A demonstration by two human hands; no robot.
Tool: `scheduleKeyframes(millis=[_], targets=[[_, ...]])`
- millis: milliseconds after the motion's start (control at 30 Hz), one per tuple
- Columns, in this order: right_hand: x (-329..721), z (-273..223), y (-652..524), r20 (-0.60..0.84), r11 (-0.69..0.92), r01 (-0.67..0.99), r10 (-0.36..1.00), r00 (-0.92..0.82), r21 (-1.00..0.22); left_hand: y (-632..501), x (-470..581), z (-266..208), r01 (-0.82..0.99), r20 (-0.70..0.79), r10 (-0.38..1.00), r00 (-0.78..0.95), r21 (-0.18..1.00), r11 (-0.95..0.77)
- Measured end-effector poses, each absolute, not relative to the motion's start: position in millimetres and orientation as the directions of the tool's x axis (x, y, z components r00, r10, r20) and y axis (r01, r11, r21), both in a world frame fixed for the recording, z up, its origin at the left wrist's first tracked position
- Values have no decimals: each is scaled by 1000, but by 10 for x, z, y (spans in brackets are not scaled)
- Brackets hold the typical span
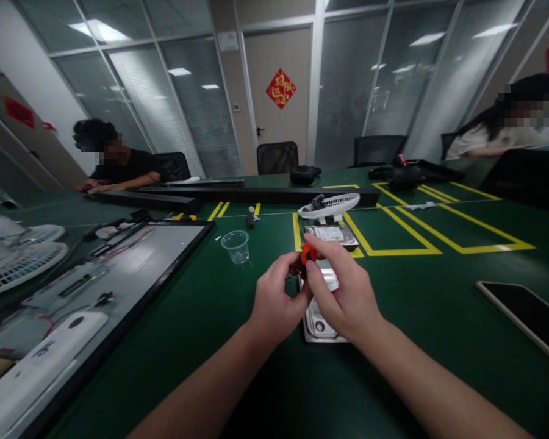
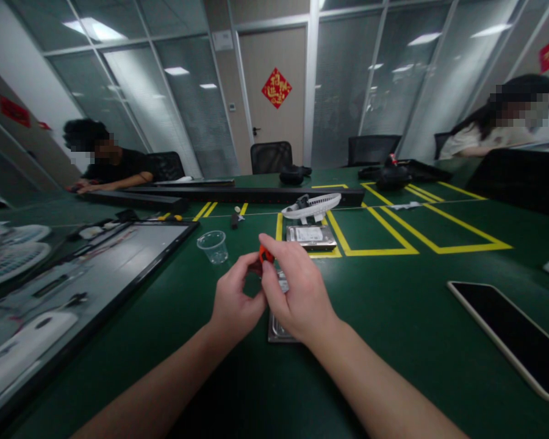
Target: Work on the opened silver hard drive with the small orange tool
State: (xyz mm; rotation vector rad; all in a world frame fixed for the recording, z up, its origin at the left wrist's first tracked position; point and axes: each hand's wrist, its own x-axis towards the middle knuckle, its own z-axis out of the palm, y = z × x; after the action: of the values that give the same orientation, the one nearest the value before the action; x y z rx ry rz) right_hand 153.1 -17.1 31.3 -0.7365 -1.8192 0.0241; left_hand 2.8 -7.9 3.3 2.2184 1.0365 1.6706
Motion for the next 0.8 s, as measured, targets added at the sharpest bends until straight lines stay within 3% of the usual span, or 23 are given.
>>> scheduleKeyframes(millis=[367,800], targets=[[1529,302,-164,852,800,472,495,-170,-371,-79,19,42,430,790,589,168,479,-765],[1524,306,-148,850,770,519,507,-143,-372,-67,8,23,427,761,629,160,521,-739]])
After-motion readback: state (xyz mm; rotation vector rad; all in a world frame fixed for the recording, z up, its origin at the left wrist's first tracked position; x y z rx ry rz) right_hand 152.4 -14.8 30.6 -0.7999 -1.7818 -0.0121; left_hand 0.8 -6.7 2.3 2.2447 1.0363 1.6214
